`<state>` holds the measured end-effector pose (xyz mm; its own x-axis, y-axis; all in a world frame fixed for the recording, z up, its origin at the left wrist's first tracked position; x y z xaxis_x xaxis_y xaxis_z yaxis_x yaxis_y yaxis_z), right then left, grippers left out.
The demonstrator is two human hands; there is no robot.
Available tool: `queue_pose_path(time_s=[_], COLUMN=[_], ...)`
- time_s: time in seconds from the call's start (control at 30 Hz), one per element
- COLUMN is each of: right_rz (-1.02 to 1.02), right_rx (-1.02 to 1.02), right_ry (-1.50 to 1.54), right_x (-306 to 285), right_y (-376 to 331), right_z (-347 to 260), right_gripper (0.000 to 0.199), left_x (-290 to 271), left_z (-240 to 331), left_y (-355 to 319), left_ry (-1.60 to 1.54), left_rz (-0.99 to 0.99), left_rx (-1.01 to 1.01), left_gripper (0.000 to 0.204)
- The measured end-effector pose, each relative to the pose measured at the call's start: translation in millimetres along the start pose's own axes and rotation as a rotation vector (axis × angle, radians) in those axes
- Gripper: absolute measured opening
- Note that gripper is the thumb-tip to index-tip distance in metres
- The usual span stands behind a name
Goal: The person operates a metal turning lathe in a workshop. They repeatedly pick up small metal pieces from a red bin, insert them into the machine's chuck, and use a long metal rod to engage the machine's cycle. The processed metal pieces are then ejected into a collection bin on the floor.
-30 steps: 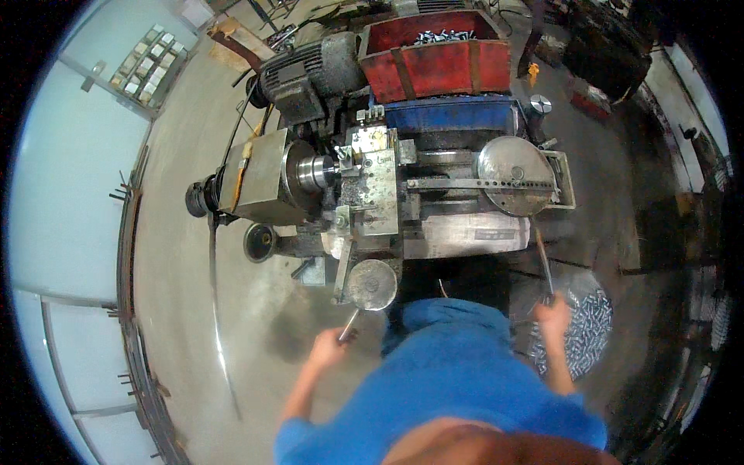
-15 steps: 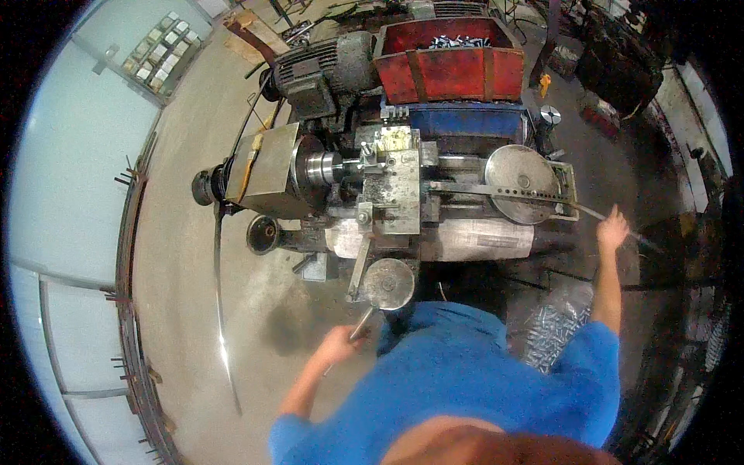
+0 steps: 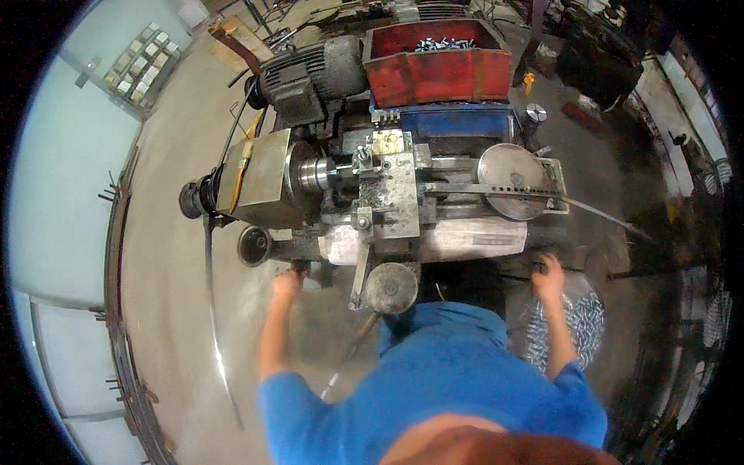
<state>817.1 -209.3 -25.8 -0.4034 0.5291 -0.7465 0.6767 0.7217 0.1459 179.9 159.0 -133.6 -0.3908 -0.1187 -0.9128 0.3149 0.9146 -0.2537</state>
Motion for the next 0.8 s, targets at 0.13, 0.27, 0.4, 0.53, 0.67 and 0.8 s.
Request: queue_pose_path(time_s=[0.13, 0.27, 0.4, 0.53, 0.67, 0.8], right_rz=[-0.051, -0.069, -0.035, -0.065, -0.205, -0.265], right_rx=[0.111, 0.097, -0.063, -0.253, -0.661, -1.079], right_ry=[0.058, 0.051, 0.107, 0.197, 0.353, 0.373], right_x=[0, 3, -7, -20, 15, 72], right_y=[-19, -18, 8, 58, 83, 75], right_z=[-15, -43, -54, -157, -314, -442], right_gripper=[0.040, 0.034, 0.031, 0.032, 0.037, 0.034], left_x=[6, 26, 22, 30, 39, -65], left_z=[15, 25, 6, 11, -3, -63], left_y=[-6, -15, -7, -21, -31, -50], left_ry=[-0.257, -0.396, -0.175, -0.199, -0.389, -0.534], left_rz=[0.024, 0.128, 0.058, 0.091, 0.018, 0.130], left_rx=[-0.486, -0.459, -0.118, -0.277, -0.221, -0.232], left_gripper=[0.051, 0.045, 0.039, 0.036, 0.033, 0.033])
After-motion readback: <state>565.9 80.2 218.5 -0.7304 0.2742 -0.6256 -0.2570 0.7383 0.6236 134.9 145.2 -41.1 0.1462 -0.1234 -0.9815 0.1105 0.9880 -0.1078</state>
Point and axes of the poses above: each hand's wrist, its own y-axis towards the middle knuckle, its own x-axis out of the palm, z = x × y, the point moved 10 cm from there along y, towards the middle knuckle, and after that the axes turned 11 degrees about y, right-handed, at the moved point
